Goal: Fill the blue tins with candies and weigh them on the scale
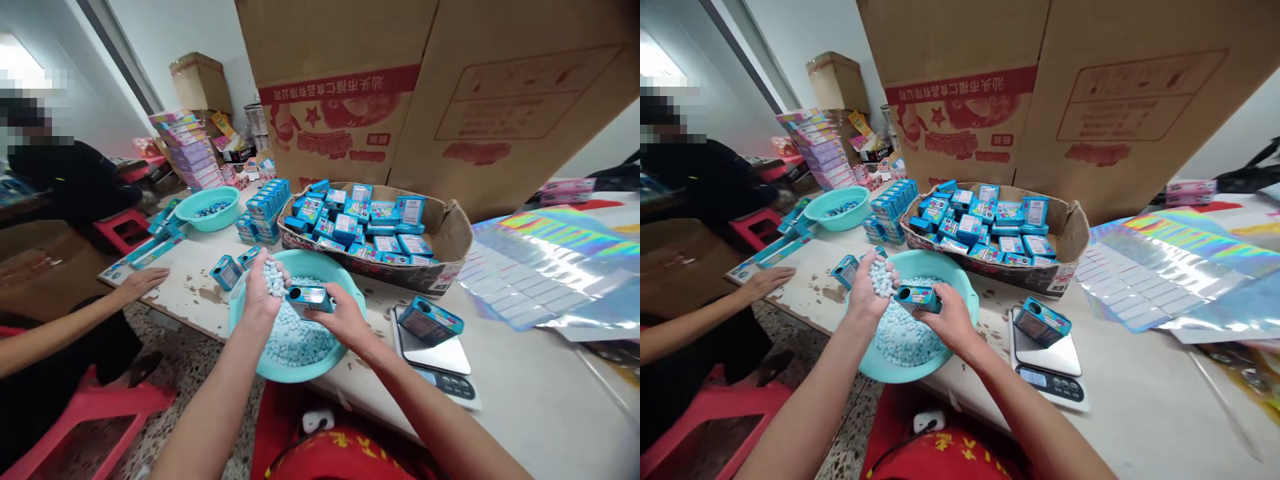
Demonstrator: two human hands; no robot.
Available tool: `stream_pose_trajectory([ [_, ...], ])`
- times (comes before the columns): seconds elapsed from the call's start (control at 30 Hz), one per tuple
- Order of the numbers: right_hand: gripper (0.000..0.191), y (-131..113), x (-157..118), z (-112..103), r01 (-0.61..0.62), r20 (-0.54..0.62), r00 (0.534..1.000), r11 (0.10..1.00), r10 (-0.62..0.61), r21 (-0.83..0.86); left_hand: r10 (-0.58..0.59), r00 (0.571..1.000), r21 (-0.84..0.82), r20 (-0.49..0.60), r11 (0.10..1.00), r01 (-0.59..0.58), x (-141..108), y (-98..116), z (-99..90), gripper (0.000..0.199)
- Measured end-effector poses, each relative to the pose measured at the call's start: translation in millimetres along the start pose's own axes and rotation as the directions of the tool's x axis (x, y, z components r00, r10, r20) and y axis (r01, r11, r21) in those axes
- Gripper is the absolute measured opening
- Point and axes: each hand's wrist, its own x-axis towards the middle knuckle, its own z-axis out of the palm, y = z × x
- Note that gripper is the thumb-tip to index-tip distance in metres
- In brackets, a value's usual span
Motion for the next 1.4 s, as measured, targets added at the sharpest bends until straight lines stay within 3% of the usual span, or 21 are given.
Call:
stream_pose_trajectory([
  [0.1,0.033,8,3,19,0.004,0.005,1.0,0.993,-0.003,-0.116,0.081,0.994,0.064,-0.074,0.995,-0.077,1,-8,-1.8,0.034],
  [0.23,0.035,8,3,20,0.008,0.062,0.998,0.976,0.006,-0.22,0.148,0.986,0.102,-0.083,0.985,-0.139,3,-19,-7.4,0.034],
  [0.67,0.036,10,3,17,-0.01,-0.006,1.0,0.976,0.009,-0.216,0.273,0.961,0.236,-0.037,0.937,-0.257,1,-26,-8.7,0.028],
  [0.9,0.035,7,7,18,-0.013,0.059,0.998,0.969,0.028,-0.247,0.281,0.96,0.273,0.014,0.922,-0.273,1,-29,-10.2,0.024],
  [1.07,0.031,4,8,16,-0.005,0.059,0.998,0.965,0.021,-0.264,0.311,0.95,0.299,-0.02,0.909,-0.291,2,-30,-8.8,0.023],
  [1.23,0.027,3,8,15,0.017,0.095,0.995,0.966,0.008,-0.258,0.326,0.944,0.275,0.037,0.905,-0.324,1,-33,-10.0,0.026],
  [1.4,0.03,7,11,15,-0.023,0.069,0.997,0.974,0.039,-0.225,0.216,0.967,0.284,0.136,0.926,-0.247,-4,-34,-7.8,0.031],
])
